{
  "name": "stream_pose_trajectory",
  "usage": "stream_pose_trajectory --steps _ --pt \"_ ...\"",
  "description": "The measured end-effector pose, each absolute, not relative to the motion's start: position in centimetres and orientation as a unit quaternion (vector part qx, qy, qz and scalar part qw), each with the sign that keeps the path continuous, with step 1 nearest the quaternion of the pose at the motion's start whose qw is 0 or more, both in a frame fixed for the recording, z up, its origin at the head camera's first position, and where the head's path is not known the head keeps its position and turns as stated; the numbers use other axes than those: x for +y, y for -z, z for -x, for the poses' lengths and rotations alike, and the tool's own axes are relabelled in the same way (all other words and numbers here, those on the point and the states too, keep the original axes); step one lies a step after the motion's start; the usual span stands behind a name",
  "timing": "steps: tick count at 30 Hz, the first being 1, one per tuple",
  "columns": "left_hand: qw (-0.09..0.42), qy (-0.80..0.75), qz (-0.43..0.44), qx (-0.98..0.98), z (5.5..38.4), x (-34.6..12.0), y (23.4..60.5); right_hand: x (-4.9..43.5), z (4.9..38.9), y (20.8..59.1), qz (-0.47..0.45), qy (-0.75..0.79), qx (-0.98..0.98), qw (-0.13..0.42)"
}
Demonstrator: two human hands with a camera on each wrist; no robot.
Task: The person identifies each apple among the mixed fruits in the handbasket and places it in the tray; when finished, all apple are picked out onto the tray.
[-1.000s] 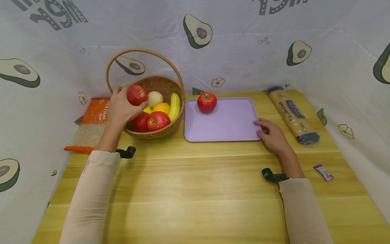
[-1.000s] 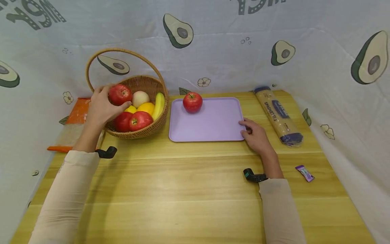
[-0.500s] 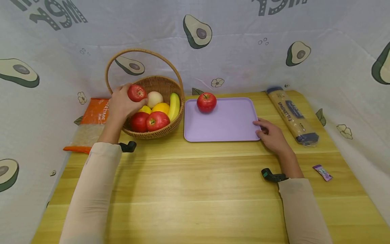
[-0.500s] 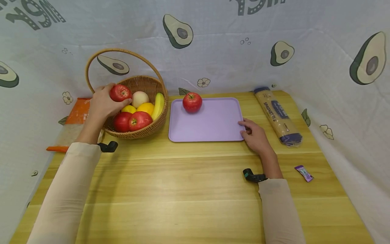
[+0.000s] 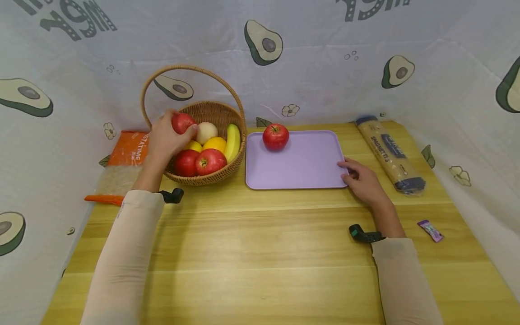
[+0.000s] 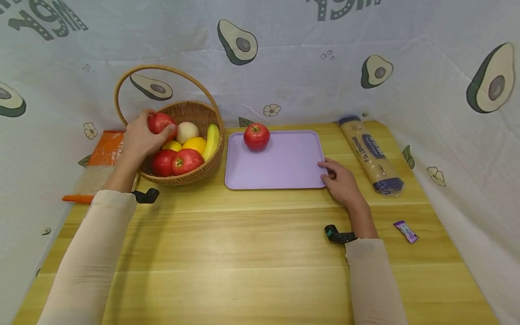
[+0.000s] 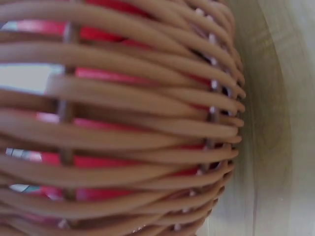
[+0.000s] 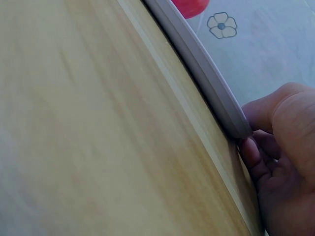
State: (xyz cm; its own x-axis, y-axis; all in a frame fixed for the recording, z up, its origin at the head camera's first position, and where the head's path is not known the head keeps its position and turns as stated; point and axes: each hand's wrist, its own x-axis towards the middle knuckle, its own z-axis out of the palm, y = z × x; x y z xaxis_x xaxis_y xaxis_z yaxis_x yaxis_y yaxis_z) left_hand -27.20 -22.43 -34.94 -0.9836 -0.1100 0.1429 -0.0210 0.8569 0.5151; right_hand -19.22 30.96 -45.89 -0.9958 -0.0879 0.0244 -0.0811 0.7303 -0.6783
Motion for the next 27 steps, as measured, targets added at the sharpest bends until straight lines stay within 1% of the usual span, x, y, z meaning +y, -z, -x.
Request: stream_pose_trajectory --steps 8,11,13,20,23,27 --pt "0.148 0.291 -0.055 -0.944 27.1 -22.0 35.3 31.1 19.2 45.9 0.048 0.362 0.931 0.003" --pt "0.157 0.290 -0.057 -0.942 27.0 -21.9 35.3 31.1 19.2 45.9 0.044 0.363 0.931 0.008" --pt "0.157 0.285 -0.052 -0.944 27.0 -21.9 35.3 31.0 19.2 45.9 0.042 0.362 0.931 0.011" --pt "0.133 0.265 -0.039 -0.954 26.7 -21.9 35.0 30.9 19.2 45.6 0.041 0.365 0.930 0.012" --pt "0.127 0.280 -0.043 -0.951 26.4 -21.9 35.0 30.9 19.2 45.6 0.043 0.365 0.930 0.012" --pt "0.105 0.311 -0.050 -0.943 26.1 -21.6 34.9 30.9 19.2 45.7 0.041 0.364 0.931 0.011"
